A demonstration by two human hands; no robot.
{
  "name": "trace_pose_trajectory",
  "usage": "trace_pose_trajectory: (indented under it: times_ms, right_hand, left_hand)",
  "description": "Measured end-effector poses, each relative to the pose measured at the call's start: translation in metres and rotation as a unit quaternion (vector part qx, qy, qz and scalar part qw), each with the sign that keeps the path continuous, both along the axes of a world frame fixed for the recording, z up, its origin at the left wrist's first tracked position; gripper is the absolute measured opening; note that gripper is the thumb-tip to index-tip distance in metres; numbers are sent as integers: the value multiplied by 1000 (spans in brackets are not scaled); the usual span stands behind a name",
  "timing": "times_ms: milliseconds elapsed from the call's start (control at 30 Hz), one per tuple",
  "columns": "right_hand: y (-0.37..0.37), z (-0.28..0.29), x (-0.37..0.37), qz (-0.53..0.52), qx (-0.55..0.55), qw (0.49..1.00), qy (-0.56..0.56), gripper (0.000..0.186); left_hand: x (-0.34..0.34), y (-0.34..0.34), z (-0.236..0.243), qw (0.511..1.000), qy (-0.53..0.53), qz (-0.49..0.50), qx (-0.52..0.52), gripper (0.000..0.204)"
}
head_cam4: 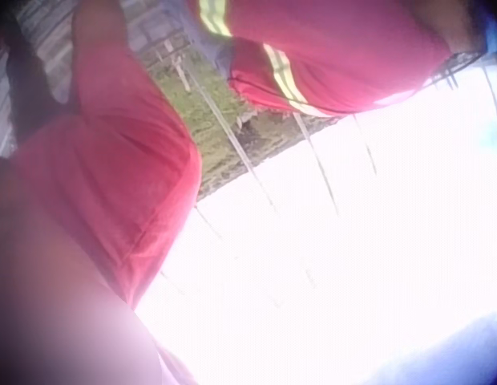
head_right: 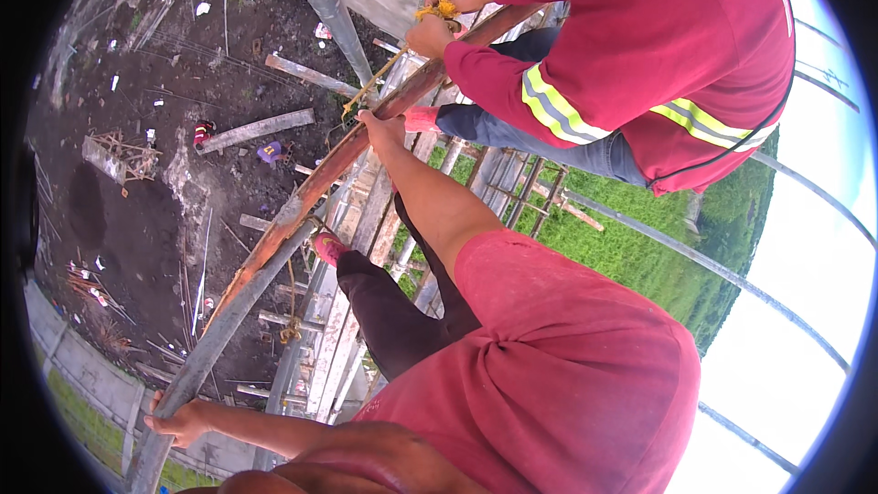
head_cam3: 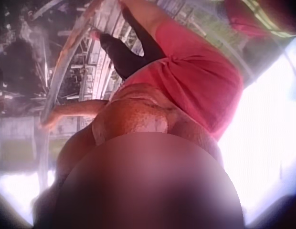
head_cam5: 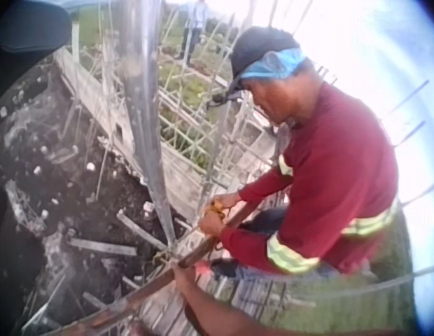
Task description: The person climbs a metal scaffolding structure and, together with a coworker, lifts and positions a long wooden plank onto the scaffolding frame. They adjust the plank's position to secure it in place.
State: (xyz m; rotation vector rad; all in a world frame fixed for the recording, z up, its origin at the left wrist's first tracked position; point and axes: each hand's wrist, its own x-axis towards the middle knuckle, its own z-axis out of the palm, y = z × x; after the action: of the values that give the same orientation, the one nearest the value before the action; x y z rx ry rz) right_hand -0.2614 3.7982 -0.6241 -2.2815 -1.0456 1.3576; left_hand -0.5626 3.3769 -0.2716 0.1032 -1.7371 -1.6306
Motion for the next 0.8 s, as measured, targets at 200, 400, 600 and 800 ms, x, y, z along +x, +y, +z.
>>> trace_pose_trajectory:
  times_ms: [200, 400, 600, 800]
  right_hand:
    - [0, 19, -4, 7, 9, 1000, 21, 73]
    - [0, 27, -6, 4, -28, 999, 35, 74]
    - [-1, 29, -8, -1, -4, 1000, 26, 74]
    - [0, 33, -7, -9, -48, 996, 79, 78]
  left_hand:
    - [1, -1, -1, 1000, 0, 2, 6, 36]
    - [2, -2, -4, 1000, 11, 8, 4, 37]
    - [-1, -2, -3, 1000, 8, 12, 5, 37]
    - [-4, -6, -5, 1000, 14, -2, -22, 33]
